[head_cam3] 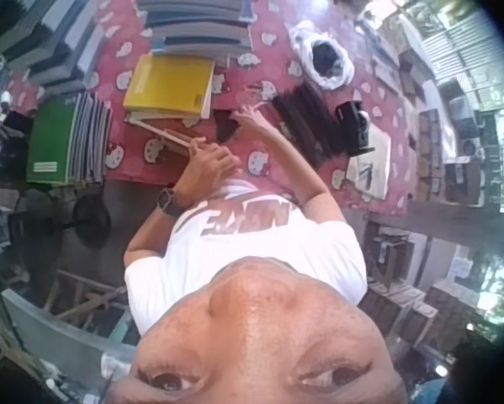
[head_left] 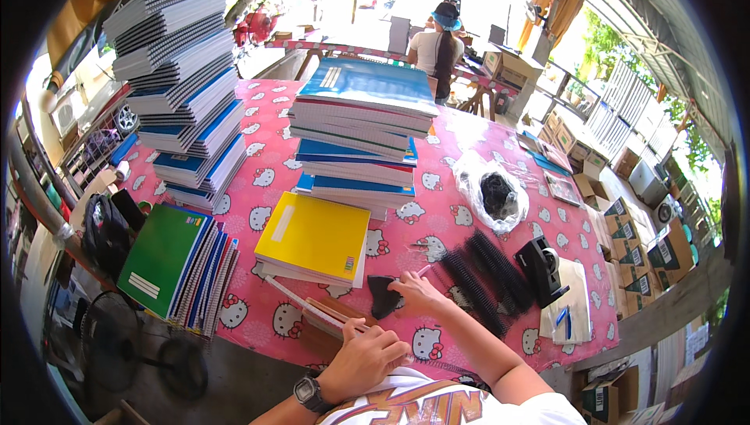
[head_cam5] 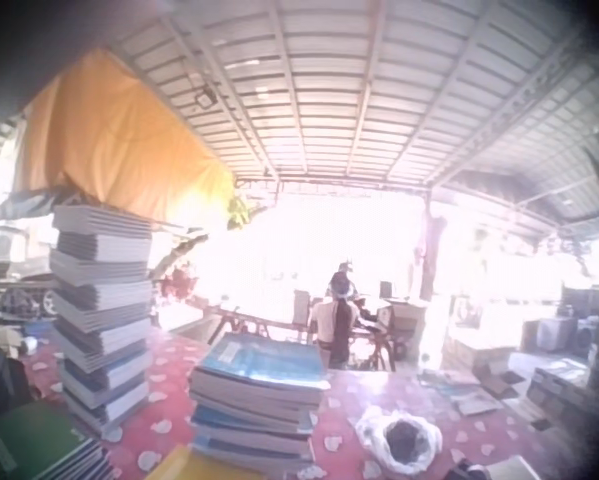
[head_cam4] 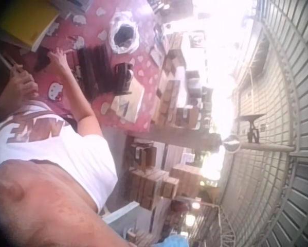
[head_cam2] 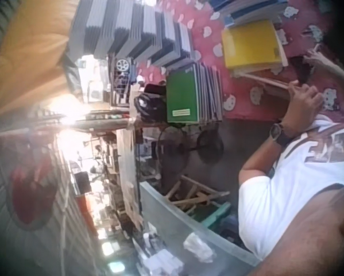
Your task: The person assembles spiral-bound notebooks by aligning stacks of pages and covers, threading plastic spiral coils through pre-punched holes, and trimming the ends with a tool.
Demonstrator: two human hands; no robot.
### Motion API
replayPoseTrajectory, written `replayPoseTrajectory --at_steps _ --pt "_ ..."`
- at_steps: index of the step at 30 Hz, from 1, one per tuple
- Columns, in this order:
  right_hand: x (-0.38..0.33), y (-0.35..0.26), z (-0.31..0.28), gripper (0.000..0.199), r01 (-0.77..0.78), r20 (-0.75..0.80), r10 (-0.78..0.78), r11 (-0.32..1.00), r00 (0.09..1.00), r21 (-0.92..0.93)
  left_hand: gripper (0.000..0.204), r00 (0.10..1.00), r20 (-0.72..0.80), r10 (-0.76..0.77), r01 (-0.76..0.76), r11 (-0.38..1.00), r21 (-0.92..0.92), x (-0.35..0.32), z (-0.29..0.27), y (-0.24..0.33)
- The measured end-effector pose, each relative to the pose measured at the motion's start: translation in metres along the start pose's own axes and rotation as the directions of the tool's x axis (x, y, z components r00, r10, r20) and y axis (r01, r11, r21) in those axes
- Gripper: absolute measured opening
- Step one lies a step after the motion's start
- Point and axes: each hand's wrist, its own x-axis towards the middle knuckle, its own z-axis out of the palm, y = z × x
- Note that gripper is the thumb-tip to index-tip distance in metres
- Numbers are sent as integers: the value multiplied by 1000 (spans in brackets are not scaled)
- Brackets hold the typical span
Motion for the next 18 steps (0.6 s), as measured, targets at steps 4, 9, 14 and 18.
replayPoseTrajectory --at_steps 4,9,14,18 --pt "10 -9 5 75 37 -165 -37 999 986 -6 12 998 -68 -10 8 1000 -17 1 0 5" --pt "32 -3 25 74 145 -229 -126 987 965 67 14 1000 -24 -6 5 999 -38 -4 1 0" --pt "27 -15 23 76 -18 -146 25 998 989 52 13 999 -51 -7 5 999 -33 -2 1 -4" --pt "9 -17 28 68 4 -283 19 997 959 79 14 1000 -10 -5 4 1000 -26 -2 -1 -6"
